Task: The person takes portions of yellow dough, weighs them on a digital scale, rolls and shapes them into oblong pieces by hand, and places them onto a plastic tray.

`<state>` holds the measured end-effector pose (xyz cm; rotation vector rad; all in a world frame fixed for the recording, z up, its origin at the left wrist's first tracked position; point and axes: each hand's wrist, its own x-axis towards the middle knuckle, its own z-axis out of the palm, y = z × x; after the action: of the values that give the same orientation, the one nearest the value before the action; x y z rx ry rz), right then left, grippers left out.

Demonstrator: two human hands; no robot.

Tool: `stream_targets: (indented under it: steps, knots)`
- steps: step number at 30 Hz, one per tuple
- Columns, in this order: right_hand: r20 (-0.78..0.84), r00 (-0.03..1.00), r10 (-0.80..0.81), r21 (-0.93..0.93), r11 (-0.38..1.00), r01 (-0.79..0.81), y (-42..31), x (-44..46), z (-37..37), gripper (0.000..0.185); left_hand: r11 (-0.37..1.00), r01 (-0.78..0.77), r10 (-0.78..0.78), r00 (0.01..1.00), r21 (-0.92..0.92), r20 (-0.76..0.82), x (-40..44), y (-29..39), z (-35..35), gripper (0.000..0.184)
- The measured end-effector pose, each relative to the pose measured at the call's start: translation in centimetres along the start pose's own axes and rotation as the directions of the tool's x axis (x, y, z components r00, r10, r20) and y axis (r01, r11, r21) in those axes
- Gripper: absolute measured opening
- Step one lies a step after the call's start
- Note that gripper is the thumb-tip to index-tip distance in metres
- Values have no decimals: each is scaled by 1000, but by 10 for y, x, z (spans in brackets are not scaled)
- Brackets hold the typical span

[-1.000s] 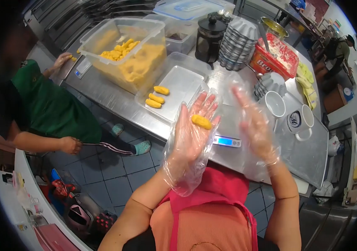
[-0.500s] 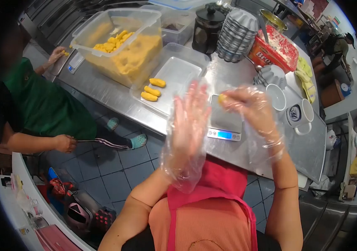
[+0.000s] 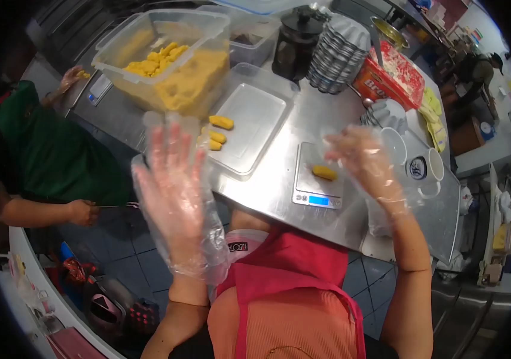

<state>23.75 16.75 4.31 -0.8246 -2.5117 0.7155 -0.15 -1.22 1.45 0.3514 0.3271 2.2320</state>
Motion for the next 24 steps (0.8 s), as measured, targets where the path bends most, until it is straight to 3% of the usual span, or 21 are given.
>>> stream_targets:
  steps: [1, 3, 6, 8, 11, 13, 15, 18, 21, 24]
  knots:
    - [10, 1000, -25, -112, 993, 26, -20, 12, -16, 17, 997, -61, 64, 996, 42, -66, -1, 7, 1, 56]
    - [-144, 987, -73, -92, 994, 60, -18, 32, -14, 12, 989, -128, 136, 983, 71, -124, 0, 20, -6, 55]
    - [-259, 871, -417, -313, 890, 332, -80, 89, -11, 12, 983, -172, 182, 969, 70, -165, 1, 30, -22, 53]
    - [-231, 792, -565, -301, 816, 494, -110, 132, 3, 11, 986, -164, 159, 979, -27, -129, -1, 36, -39, 51]
    - [-129, 722, -680, -328, 717, 616, -136, 208, 33, 14, 982, -182, 188, 958, 50, -217, -8, 45, -48, 53]
    - [82, 782, -617, -229, 753, 618, -143, 254, 52, 17, 977, -185, 207, 940, 103, -270, -13, 54, -54, 54]
    - [427, 820, -381, -366, 756, 542, -150, 292, 78, 22, 973, -194, 223, 924, 122, -309, -19, 61, -61, 55]
    - [672, 701, -241, -297, 779, 552, -144, 323, 120, 20, 972, -194, 230, 907, 135, -354, -25, 71, -73, 56]
    - [774, 538, -333, -178, 701, 691, -113, 350, 152, 20, 970, -199, 240, 886, 142, -398, -26, 81, -84, 57]
    - [784, 495, -375, 8, 803, 596, -83, 374, 178, 22, 968, -195, 245, 865, 156, -438, -24, 88, -85, 58]
